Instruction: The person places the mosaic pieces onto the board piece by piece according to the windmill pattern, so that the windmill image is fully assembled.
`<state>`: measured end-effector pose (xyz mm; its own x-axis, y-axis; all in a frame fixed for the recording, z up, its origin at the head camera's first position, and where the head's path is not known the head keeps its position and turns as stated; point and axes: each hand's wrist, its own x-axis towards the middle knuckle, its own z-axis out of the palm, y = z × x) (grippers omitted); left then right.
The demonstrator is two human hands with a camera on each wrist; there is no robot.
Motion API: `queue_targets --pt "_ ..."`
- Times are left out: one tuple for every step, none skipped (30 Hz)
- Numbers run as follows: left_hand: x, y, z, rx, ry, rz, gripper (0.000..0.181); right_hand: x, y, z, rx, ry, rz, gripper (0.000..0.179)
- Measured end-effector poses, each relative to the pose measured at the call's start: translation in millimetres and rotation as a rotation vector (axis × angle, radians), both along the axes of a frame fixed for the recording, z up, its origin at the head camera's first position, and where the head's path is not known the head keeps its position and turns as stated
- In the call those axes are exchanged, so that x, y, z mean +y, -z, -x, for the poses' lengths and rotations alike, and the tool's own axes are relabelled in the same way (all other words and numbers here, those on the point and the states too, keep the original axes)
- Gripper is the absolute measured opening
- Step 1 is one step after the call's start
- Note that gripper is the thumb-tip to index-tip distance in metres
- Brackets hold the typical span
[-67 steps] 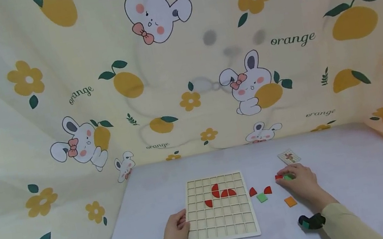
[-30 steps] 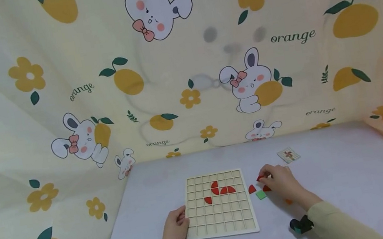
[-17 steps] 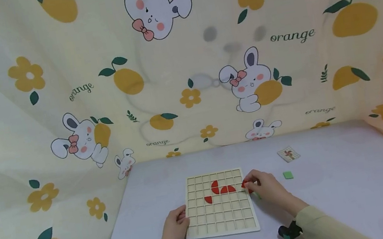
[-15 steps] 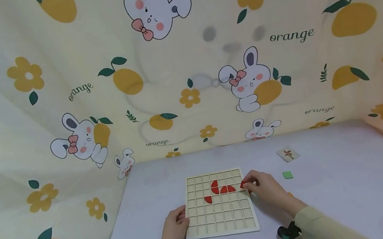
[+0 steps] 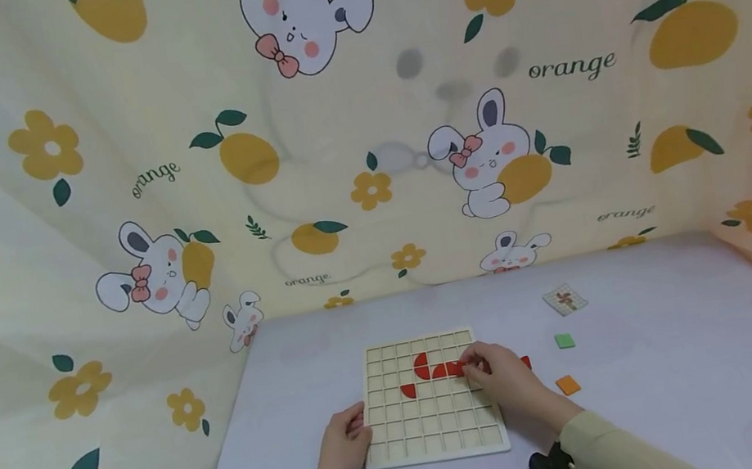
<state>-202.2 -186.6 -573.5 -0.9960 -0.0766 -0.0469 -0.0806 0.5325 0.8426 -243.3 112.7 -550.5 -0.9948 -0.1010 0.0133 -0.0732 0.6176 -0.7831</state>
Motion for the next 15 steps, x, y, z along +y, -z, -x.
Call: queue_targets --pt "-0.5 0.0 -0.1 0.001 0.001 0.001 0.045 -2.1 0.1 0.2 0.007 -0.002 -0.006 0.01" --pt "-1.0 -0.2 -0.3 -0.001 0.001 0.001 0.045 -4.2 0.2 0.6 0.015 -0.003 -0.009 0.009" --pt "-1.6 -0.4 -0.7 -0.003 0.001 0.001 0.045 -6.2 0.2 0.9 0.02 -0.005 -0.011 0.009" --pt "-1.2 -0.3 -0.5 -0.002 0.0 0.003 0.045 -7.2 -0.1 1.6 0.023 -0.007 -0.014 0.009" --pt "-0.9 -0.1 -0.3 -0.002 -0.001 0.003 0.046 -8.4 -0.3 2.2 0.019 -0.009 -0.013 0.009" --pt "-0.6 -0.2 -0.2 -0.002 -0.002 0.001 0.046 -9.5 -0.4 2.9 0.02 -0.014 -0.015 0.009" --pt "-0.1 -0.4 -0.1 -0.006 -0.004 -0.002 0.046 -10.5 -0.6 3.4 0.019 -0.02 -0.014 0.01" --pt "0.3 -0.5 0.2 -0.01 -0.005 -0.006 0.046 -11.6 -0.6 4.1 0.02 -0.023 -0.017 0.01" --pt "0.0 -0.1 -0.5 -0.007 -0.004 -0.007 0.046 -13.4 0.3 4.3 0.02 -0.029 -0.019 0.011" --pt "-0.3 0.6 -1.0 -0.001 -0.002 -0.007 0.046 -15.1 1.2 4.7 0.025 -0.034 -0.023 0.011" --pt "-0.5 1.2 -1.1 0.0 -0.002 -0.009 0.046 -16.8 2.3 5.0 0.037 -0.045 -0.026 0.011" --pt "-0.5 1.1 -1.4 0.007 0.0 -0.007 0.046 -18.5 3.2 5.5 0.05 -0.053 -0.024 0.01" --pt "-0.6 1.3 -1.4 0.01 0.0 -0.003 0.045 -20.3 4.1 5.9 0.061 -0.06 -0.02 0.01" --pt "-0.7 1.6 -1.3 0.018 0.001 0.002 0.045 -22.3 5.0 6.4 0.072 -0.069 -0.016 0.009" --pt "-0.9 1.8 -1.3 0.023 0.001 0.005 0.045 -24.3 6.2 6.8 0.082 -0.083 -0.012 0.009"
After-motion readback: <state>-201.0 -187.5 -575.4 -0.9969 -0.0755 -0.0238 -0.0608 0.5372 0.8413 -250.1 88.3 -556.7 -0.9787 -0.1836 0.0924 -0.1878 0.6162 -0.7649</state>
